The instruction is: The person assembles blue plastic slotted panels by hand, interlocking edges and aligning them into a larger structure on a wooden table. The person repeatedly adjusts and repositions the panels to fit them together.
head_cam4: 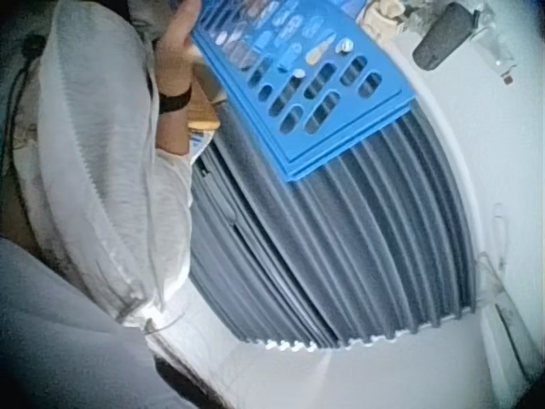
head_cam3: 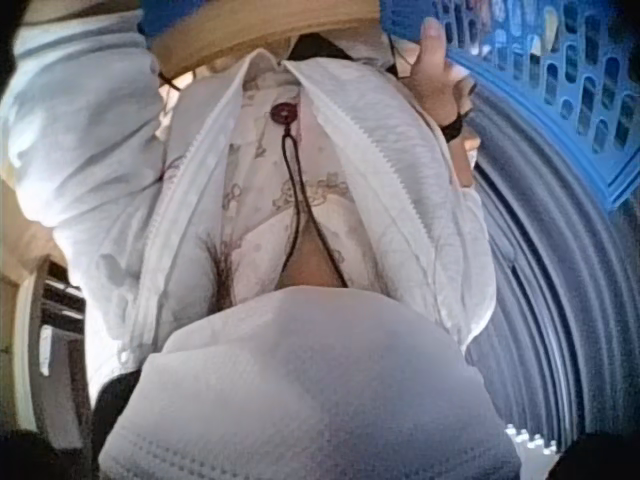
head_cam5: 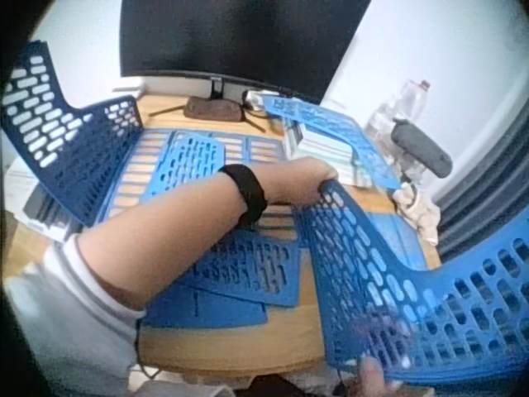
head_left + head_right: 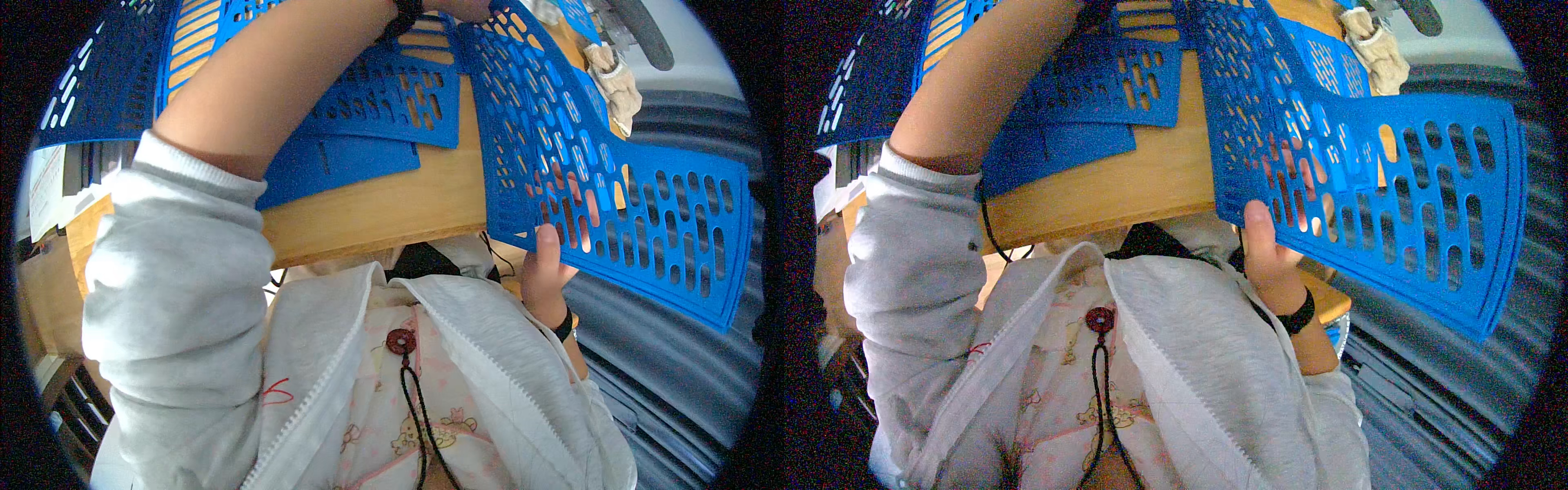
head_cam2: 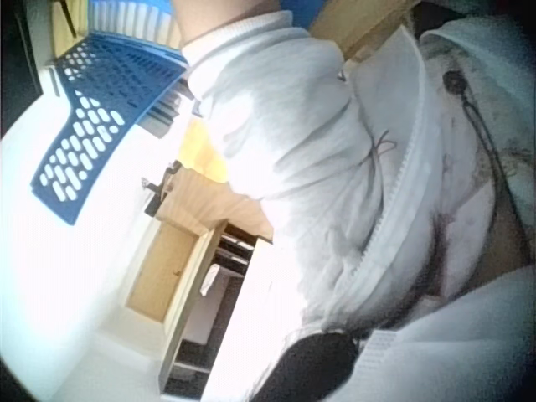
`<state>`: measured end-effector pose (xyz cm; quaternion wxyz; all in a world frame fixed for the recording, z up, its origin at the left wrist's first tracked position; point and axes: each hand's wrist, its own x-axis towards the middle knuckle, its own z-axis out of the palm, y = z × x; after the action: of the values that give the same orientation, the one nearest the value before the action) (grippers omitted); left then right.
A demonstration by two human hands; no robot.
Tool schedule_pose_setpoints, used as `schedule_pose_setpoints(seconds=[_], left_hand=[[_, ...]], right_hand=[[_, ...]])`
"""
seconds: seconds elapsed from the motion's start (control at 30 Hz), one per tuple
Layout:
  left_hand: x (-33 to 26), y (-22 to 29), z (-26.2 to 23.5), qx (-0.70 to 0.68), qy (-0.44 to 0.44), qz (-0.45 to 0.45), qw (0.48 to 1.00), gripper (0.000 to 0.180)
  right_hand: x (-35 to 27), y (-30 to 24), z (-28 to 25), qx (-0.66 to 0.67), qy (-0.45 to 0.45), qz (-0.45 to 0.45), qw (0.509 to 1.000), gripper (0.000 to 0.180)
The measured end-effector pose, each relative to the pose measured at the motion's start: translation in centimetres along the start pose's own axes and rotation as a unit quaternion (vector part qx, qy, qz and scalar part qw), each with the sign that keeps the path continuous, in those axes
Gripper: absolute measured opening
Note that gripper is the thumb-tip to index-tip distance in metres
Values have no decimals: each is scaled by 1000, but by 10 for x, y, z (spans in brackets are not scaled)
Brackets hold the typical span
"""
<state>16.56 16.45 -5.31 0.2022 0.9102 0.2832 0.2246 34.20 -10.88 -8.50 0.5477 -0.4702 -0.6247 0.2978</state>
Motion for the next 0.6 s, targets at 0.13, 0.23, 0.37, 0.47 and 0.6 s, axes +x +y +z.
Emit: schedule_pose_setpoints(seconds=[0.13, 0.23, 0.37, 0.47, 0.6], left_hand=[[4, -5, 6, -20, -10, -4, 1000, 13], [4, -5, 9, -21, -5, -9, 1000, 14], [2, -6, 5, -1, 13, 0, 1000, 15], [2, -7, 1, -18, 7, -3, 1000, 16], [6, -7, -1, -20, -6, -26, 999, 16]], right_hand=[[1, -1, -7, 14, 16, -12, 1000, 67], [2, 1, -7, -10, -1, 11, 1000, 60], [3, 6, -3, -42, 19, 11, 999, 55], [1, 3, -4, -231, -49, 32, 971, 50], [0, 1, -4, -362, -105, 63, 924, 29]])
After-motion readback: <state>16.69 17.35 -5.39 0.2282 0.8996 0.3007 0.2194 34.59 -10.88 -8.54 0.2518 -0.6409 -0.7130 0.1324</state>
